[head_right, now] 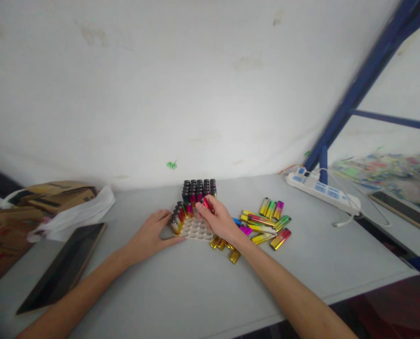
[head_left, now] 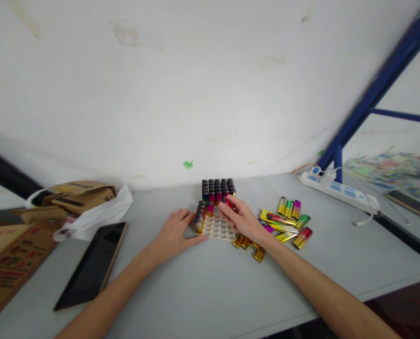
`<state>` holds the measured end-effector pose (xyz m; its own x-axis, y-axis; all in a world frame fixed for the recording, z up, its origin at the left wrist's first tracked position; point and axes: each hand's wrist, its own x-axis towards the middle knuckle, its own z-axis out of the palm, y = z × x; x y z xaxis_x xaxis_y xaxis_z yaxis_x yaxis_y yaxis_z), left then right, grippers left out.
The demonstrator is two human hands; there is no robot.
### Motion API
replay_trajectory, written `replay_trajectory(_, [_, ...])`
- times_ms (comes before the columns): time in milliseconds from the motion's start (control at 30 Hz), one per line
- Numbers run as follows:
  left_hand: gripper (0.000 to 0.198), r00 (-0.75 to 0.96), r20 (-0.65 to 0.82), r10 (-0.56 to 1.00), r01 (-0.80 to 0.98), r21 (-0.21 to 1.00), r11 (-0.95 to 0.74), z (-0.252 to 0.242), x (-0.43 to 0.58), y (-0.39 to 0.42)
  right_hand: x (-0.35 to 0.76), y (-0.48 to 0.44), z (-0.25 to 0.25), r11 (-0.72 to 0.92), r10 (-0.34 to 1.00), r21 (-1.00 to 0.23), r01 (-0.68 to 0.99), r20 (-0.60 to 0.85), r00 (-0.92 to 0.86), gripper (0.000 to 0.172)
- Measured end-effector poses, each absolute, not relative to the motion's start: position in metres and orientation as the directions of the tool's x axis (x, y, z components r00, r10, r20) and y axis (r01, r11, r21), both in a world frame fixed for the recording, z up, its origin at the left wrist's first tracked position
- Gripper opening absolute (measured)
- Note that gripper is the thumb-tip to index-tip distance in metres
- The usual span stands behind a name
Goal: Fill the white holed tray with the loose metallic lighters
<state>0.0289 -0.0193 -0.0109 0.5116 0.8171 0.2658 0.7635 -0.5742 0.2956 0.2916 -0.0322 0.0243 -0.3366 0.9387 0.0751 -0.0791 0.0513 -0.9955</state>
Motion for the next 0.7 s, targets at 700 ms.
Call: replay_trajectory(700, [0.063, 0.532, 0.255, 0.808, 0.768, 0.257, -0.587, -0.0119, 0.0279, -0.0186, 0.291, -0.0243, 0.0218, -0.332, 0.835, -0.899, -0.285, -0.139, -0.533, 0.045])
